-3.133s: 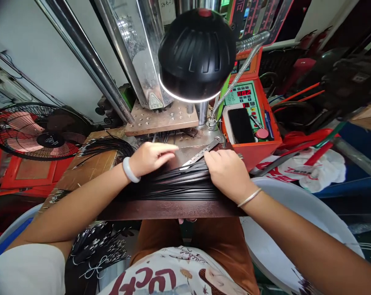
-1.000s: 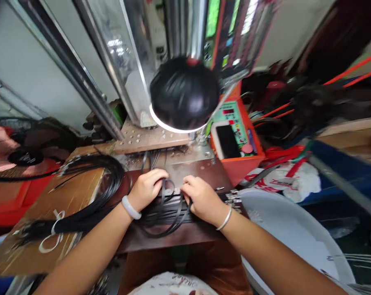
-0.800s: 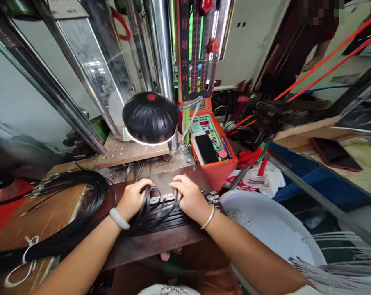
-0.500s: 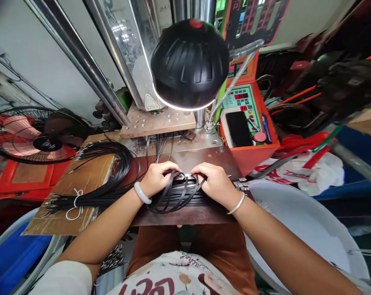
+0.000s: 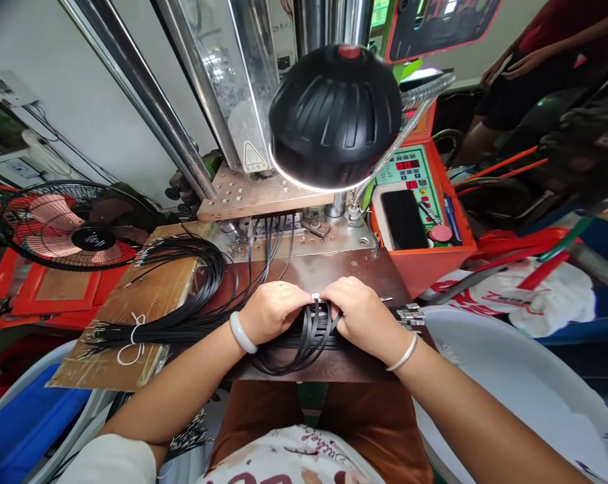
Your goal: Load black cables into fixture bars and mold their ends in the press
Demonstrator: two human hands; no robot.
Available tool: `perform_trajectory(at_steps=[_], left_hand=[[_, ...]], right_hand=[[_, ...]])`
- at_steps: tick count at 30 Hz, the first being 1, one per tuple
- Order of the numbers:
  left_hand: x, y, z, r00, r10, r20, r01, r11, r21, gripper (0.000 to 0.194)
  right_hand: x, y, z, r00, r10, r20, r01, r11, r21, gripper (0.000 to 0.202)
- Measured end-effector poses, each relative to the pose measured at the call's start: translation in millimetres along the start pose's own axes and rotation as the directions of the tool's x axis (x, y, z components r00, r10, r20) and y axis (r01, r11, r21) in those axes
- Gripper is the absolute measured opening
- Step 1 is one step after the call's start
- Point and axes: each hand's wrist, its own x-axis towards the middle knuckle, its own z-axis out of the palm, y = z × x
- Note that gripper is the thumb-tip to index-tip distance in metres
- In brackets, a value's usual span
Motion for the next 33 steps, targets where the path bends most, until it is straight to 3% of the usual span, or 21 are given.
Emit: perform_trajectory(at_steps=[3,6,8,10,13,16,19,21,23,26,28,29,31,33], left_hand=[[-3.2,-2.1,-4.2,0.986,-0.164,0.026,0.164,0.986,-0.020,0.020],[-3.1,-8.1,-11.9,0.959,-0.283,-0.032,0.274,0.948,-0.164,0.019],[-2.1,-12.5,-14.7,0.938,-0.340,-0.070,0.300,0.896,-0.328,0.017],[-1.9,-16.0,-13.2,0.921,-0.382,-0.073,0.316,0.843,-0.435,0.015],[-3.7,-18.5,-5.1,0.905,-0.422,-0.062,0.354,0.824,-0.443,0.013],[-5.4,-18.4,2.3,0.897,-0.439,-0.058,0.371,0.817,-0.442,0.013],[-6.0,-17.1,5.0,0.903,-0.426,-0.057,0.370,0.839,-0.399,0.015],[-7.0,-15.2,5.1,0.924,-0.377,-0.064,0.347,0.898,-0.271,0.017],[-9.2,-12.5,5.0,0.956,-0.285,-0.070,0.275,0.953,-0.126,0.019],[-12.7,-9.2,6.9,0.985,-0.162,-0.053,0.161,0.987,-0.025,0.022],[-13.9,-8.8,9.0,0.986,-0.162,-0.048,0.160,0.986,-0.037,0.023],[-14.1,-9.0,9.5,0.982,-0.181,-0.050,0.178,0.983,-0.053,0.023],[-14.9,-10.0,7.7,0.978,-0.202,-0.053,0.197,0.976,-0.091,0.025],[-18.8,-11.4,0.4,0.980,-0.188,-0.062,0.182,0.979,-0.089,0.031]], right_hand=[[-2.4,6.6,-12.5,0.993,0.116,0.028,-0.119,0.985,0.125,0.018],[-5.7,14.6,-21.8,0.990,0.128,-0.056,-0.112,0.967,0.230,0.009],[-7.3,18.1,-22.0,0.986,0.096,-0.138,-0.078,0.988,0.132,0.008],[-8.2,19.1,-17.9,0.980,0.095,-0.173,-0.114,0.988,-0.102,0.021],[-8.1,17.6,-9.1,0.977,0.152,-0.147,-0.198,0.904,-0.379,0.037],[-7.3,16.1,-4.6,0.974,0.180,-0.141,-0.224,0.871,-0.438,0.040],[-9.1,17.7,-9.4,0.975,0.156,-0.155,-0.200,0.923,-0.328,0.035],[-13.1,20.6,-19.2,0.983,0.171,-0.072,-0.183,0.959,-0.218,0.026],[-18.4,23.3,-34.2,0.969,0.218,0.113,-0.205,0.972,-0.115,0.012],[-25.1,24.4,-60.6,0.873,0.212,0.439,-0.264,0.963,0.060,0.007],[-28.2,24.5,-74.3,0.821,0.141,0.553,-0.286,0.940,0.185,0.013],[-29.9,25.1,-78.3,0.817,0.111,0.566,-0.288,0.929,0.234,0.018],[-34.5,28.0,-79.6,0.859,0.089,0.505,-0.248,0.934,0.256,0.026],[-40.0,31.2,-72.9,0.931,0.115,0.346,-0.154,0.984,0.088,0.032]])
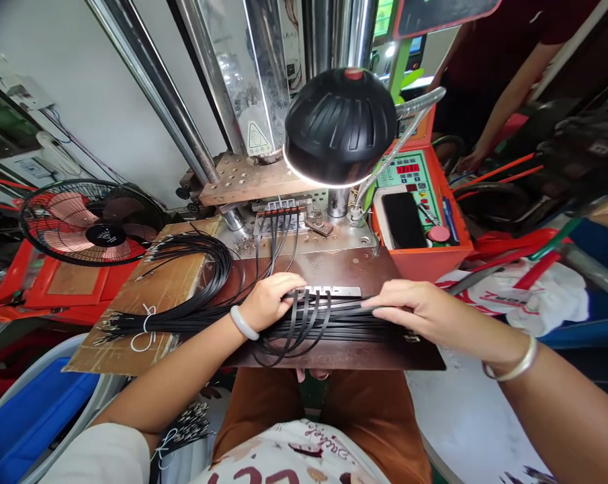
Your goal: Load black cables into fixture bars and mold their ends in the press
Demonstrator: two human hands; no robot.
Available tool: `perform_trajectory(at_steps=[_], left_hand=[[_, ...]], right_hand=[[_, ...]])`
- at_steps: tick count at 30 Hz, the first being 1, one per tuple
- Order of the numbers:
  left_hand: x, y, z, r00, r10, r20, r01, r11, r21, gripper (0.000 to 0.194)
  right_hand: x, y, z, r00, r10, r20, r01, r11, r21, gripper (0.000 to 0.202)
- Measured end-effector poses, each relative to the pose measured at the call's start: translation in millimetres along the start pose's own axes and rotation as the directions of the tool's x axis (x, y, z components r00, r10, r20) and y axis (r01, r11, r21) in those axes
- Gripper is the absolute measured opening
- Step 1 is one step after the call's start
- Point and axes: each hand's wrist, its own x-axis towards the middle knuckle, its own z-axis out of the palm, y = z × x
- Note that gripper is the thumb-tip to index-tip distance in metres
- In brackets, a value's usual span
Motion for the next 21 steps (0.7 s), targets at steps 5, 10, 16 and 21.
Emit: perform_trajectory(at_steps=[5,10,16,21], left_hand=[[-22.6,-12.6,-38.2,0.997,0.072,-0.001,-0.070,0.970,0.234,0.031],[-24.9,-27.3,-71.2,0.963,0.241,0.120,-0.269,0.856,0.441,0.025],[18.2,-18.0,-77.1,0.926,0.102,-0.364,0.096,0.869,0.485,0.034],[20.7,-14.8,-55.0,0.851,-0.188,-0.490,0.248,0.967,0.060,0.036]], right_hand=[[10.7,-6.4,29.1,0.955,0.008,-0.296,-0.141,0.891,-0.431,0.032],[45.0,-23.4,42.9,0.879,0.098,-0.467,-0.082,0.995,0.055,0.016],[48.1,-23.0,47.7,0.888,0.019,-0.460,-0.006,1.000,0.030,0.015],[3.5,-23.7,38.0,0.897,0.020,-0.441,-0.046,0.998,-0.047,0.018]])
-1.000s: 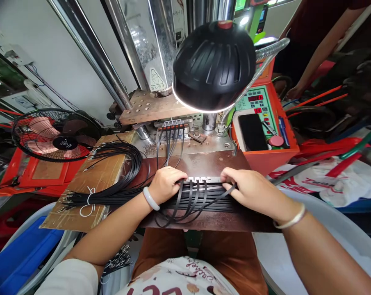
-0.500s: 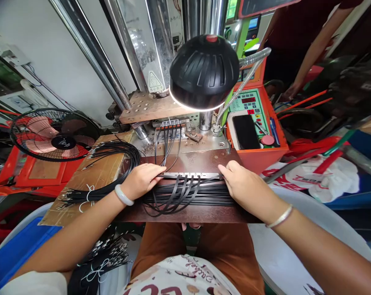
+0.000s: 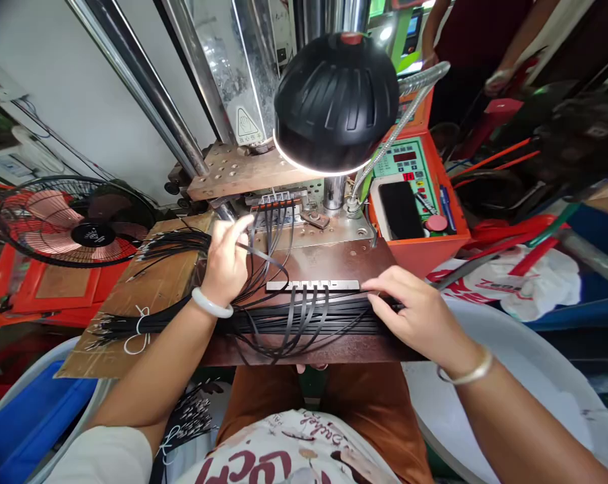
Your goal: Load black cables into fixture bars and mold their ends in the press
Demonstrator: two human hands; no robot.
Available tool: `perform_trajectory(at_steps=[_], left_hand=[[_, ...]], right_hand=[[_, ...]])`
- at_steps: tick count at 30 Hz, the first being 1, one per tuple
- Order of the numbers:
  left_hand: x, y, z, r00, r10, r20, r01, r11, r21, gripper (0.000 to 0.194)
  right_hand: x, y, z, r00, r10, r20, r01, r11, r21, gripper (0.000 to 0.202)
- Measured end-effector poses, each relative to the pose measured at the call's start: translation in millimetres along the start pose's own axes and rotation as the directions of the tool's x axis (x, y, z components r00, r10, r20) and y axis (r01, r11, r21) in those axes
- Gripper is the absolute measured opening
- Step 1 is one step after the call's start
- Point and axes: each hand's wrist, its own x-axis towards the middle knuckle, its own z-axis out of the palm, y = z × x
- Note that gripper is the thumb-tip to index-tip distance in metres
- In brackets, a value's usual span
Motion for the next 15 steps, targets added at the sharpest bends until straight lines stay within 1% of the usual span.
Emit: perform_trajectory(at_steps=[1,3,5,7,8,10,12,13,15], left_hand=[[-4.7,-1.5,2.4,0.997,0.001,0.082,0.007,0.996,-0.093,0.034],[-13.6,-4.5,6.1,0.973,0.058,0.225,0.000,0.969,-0.246,0.028],[-20.4,-5.4,9.8,0.949,0.140,0.282,-0.035,0.937,-0.348,0.021],[-24.8,-4.7,14.1,0.939,0.195,0.284,-0.067,0.913,-0.403,0.015],[-26.4,-4.3,16.3,0.935,0.211,0.284,-0.078,0.906,-0.416,0.015],[-28.2,-4.4,20.0,0.921,0.250,0.297,-0.113,0.905,-0.410,0.016],[-28.9,-6.1,21.9,0.902,0.305,0.305,-0.176,0.906,-0.384,0.018],[-29.0,-7.3,22.2,0.892,0.330,0.309,-0.206,0.905,-0.371,0.019],[-29.3,-9.7,22.0,0.881,0.362,0.306,-0.239,0.896,-0.373,0.020]], right_hand=[[-7.3,1.1,-3.6,0.997,-0.010,0.073,0.013,0.999,-0.038,0.022],[-18.2,4.4,-5.3,0.975,-0.055,0.217,0.088,0.985,-0.147,0.032],[-22.9,8.0,-2.4,0.956,-0.116,0.271,0.191,0.944,-0.271,0.032],[-21.3,9.9,-0.3,0.955,-0.175,0.240,0.253,0.902,-0.349,0.024],[-18.6,9.6,-0.6,0.959,-0.188,0.211,0.258,0.888,-0.380,0.021],[-10.5,6.7,-2.9,0.970,-0.164,0.181,0.230,0.861,-0.453,0.019],[-0.8,1.6,-3.6,0.979,-0.133,0.157,0.196,0.835,-0.514,0.023],[3.9,-1.0,-2.0,0.982,-0.130,0.139,0.184,0.841,-0.509,0.024],[12.7,-5.1,5.7,0.992,-0.123,0.038,0.128,0.908,-0.399,0.022]])
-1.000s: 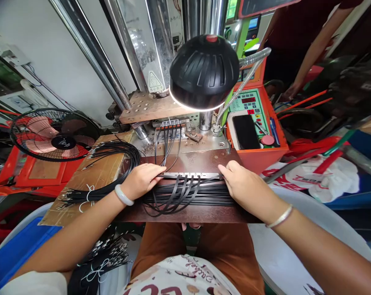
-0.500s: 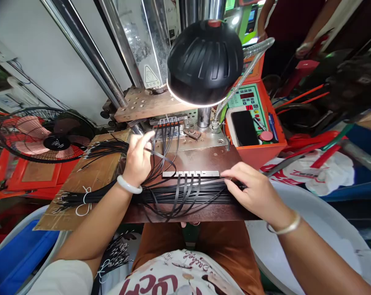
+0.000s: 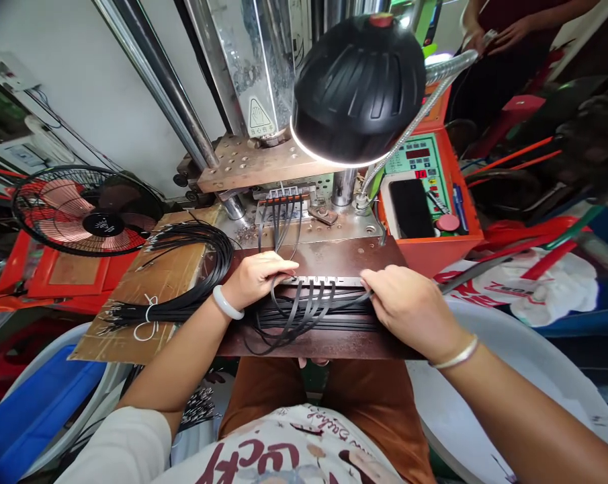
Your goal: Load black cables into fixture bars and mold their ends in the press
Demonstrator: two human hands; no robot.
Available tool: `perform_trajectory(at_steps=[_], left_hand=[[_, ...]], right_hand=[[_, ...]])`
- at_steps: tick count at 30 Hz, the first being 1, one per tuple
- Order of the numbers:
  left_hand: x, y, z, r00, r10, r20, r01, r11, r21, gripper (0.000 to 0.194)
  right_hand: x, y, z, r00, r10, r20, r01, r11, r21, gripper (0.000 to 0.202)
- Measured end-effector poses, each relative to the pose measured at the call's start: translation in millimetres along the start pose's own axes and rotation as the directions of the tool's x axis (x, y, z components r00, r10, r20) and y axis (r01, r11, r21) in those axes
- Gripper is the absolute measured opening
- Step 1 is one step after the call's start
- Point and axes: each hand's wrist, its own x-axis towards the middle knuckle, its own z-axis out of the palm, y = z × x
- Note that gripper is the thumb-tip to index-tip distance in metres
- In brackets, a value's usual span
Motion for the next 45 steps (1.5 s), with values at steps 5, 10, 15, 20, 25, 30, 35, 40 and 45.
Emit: perform_trajectory(at_steps=[5,10,15,20,25,30,35,40,45], left_hand=[[-2.2,0.0,6.4,0.997,-0.072,-0.005,0.070,0.987,-0.146,0.021],[-0.2,2.1,17.8,0.986,-0.160,0.048,0.167,0.959,-0.227,0.021],[-1.6,0.5,14.6,0.975,-0.202,-0.091,0.190,0.973,-0.130,0.018],[-6.5,-0.6,10.3,0.980,-0.198,-0.032,0.194,0.977,-0.092,0.023],[-7.3,-1.4,14.9,0.995,-0.101,-0.009,0.102,0.994,0.047,0.025],[-7.9,0.6,14.8,0.996,-0.091,0.023,0.088,0.988,0.127,0.026],[-9.1,8.1,16.8,0.993,0.001,0.122,-0.030,0.973,0.231,0.023],[-14.3,21.3,10.0,0.990,-0.078,0.114,0.067,0.993,0.092,0.025],[-7.8,-6.2,-46.9,0.895,-0.446,-0.016,0.446,0.894,-0.034,0.029]], right_hand=[[17.8,-7.9,21.9,0.967,0.255,-0.025,-0.218,0.869,0.444,0.012],[25.6,-9.4,23.9,0.998,0.061,0.016,-0.063,0.949,0.310,0.017],[26.5,-17.1,21.8,0.994,-0.088,0.065,0.087,0.996,0.020,0.018],[24.3,-19.2,21.8,0.991,-0.133,0.028,0.133,0.991,-0.015,0.017],[24.4,-19.1,20.1,0.994,-0.108,0.021,0.108,0.994,0.022,0.015],[24.2,-21.8,19.2,0.990,-0.132,0.054,0.134,0.990,-0.033,0.017],[22.9,-18.1,22.5,0.994,-0.103,0.026,0.103,0.995,0.012,0.015],[24.1,-15.2,23.1,0.989,-0.117,0.093,0.114,0.993,0.032,0.017],[25.6,4.0,30.3,0.994,-0.092,0.056,0.079,0.978,0.194,0.016]])
